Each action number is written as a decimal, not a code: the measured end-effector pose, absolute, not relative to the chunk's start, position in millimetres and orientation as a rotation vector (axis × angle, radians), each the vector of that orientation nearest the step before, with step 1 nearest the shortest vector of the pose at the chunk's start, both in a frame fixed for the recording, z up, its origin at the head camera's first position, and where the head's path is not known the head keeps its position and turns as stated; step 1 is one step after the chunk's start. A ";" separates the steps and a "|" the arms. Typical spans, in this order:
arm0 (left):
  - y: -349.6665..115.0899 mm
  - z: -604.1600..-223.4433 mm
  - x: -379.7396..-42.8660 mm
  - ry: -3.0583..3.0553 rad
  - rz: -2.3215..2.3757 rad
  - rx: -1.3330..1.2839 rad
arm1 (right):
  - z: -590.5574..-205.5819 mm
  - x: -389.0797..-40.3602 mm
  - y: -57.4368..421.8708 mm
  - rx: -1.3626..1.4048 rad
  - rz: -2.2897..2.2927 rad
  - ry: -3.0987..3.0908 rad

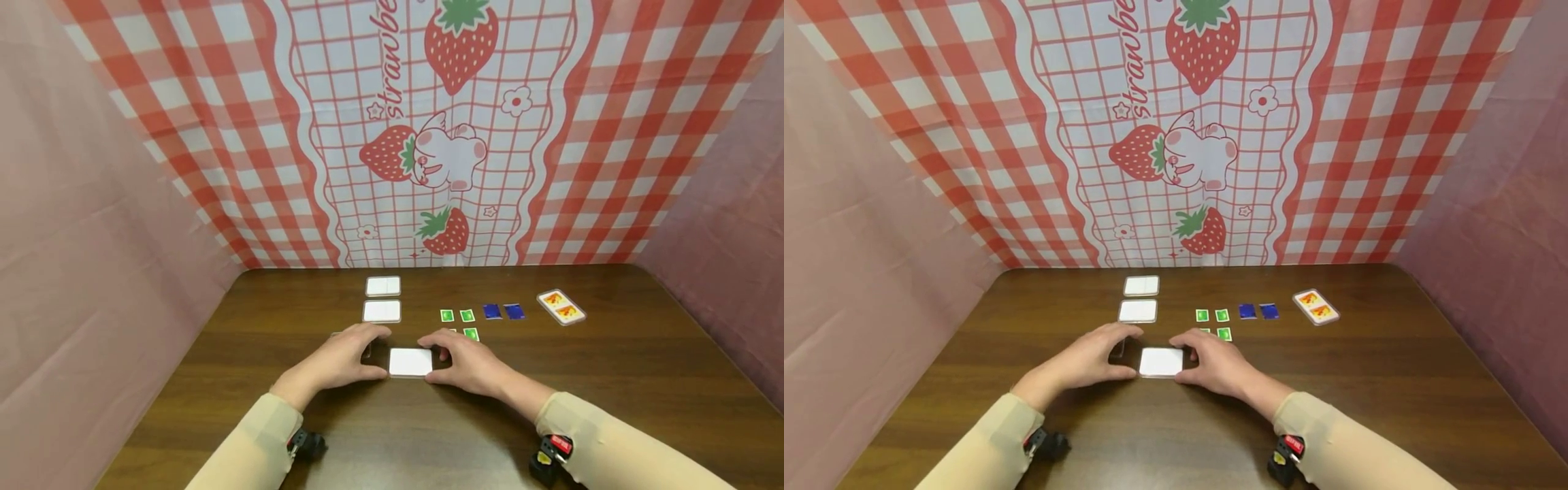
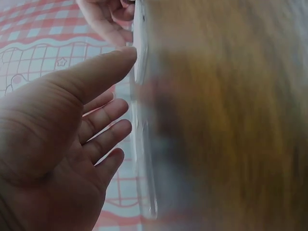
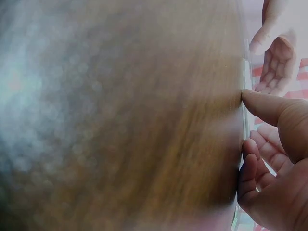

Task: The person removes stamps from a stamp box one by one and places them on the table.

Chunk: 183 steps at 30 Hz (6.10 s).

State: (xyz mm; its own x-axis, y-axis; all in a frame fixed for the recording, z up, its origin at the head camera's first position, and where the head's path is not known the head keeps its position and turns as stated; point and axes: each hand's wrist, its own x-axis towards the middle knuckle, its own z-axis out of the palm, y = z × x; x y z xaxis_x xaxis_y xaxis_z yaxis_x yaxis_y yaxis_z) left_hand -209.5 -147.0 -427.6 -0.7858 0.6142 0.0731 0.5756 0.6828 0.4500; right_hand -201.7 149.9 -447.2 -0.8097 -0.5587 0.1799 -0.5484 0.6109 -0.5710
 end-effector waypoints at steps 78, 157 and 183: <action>-184.5 -422.1 -210.3 2.956 0.633 1.022 | -468.7 -211.4 158.9 -1.111 -1.126 2.778; -117.8 -428.8 -212.2 2.798 0.560 1.171 | -448.7 -204.2 154.1 -0.930 -1.088 2.728; -134.5 -430.4 -210.7 2.819 0.487 1.154 | -448.2 -202.1 155.0 -0.945 -1.093 2.722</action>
